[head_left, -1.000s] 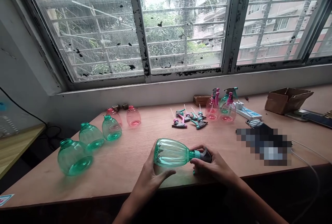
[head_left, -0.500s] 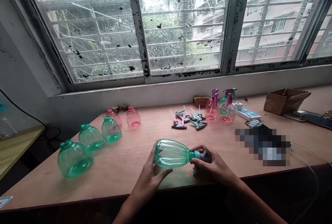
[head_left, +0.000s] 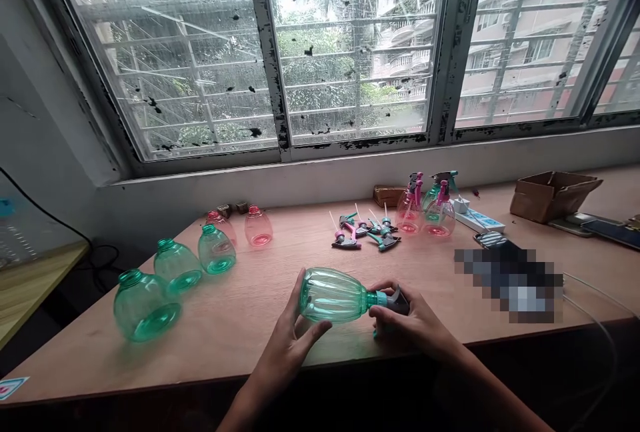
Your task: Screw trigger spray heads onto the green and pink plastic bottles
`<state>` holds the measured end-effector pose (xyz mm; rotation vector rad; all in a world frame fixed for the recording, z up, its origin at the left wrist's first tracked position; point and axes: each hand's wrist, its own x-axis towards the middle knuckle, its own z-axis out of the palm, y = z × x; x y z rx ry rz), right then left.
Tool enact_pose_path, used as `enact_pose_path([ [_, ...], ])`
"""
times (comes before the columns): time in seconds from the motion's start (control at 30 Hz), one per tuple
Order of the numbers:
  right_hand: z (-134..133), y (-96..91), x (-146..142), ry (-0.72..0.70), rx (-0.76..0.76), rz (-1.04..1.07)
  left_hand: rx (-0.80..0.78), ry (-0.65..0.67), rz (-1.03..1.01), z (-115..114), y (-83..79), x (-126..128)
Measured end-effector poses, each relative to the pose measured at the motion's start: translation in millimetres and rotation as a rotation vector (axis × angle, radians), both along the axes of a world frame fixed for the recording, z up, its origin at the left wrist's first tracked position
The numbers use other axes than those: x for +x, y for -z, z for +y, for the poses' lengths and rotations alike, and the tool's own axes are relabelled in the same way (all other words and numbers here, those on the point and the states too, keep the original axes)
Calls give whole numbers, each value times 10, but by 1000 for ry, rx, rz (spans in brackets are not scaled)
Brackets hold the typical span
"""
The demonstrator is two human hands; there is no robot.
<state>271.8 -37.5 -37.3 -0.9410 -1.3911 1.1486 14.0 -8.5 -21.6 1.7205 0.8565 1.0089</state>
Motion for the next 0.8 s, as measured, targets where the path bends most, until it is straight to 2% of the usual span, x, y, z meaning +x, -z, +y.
enact_pose_path([
  [0.13, -5, -27, 3, -15, 3, -6, 17, -51, 45, -2, -7, -7],
  [0.3, -7, -26, 10, -5, -4, 0, 25, 4, 31, 2, -33, 1],
  [0.53, 1, -26, 6, -16, -14, 12, 50, 14, 44, 15, -33, 0],
  [0.7, -46, -89, -12, -2, -23, 29, 153, -88, 122, 33, 4, -15],
  [0.8, -58, -97, -15, -6, -34, 55, 118, -37, 96, 19, 1, -8],
])
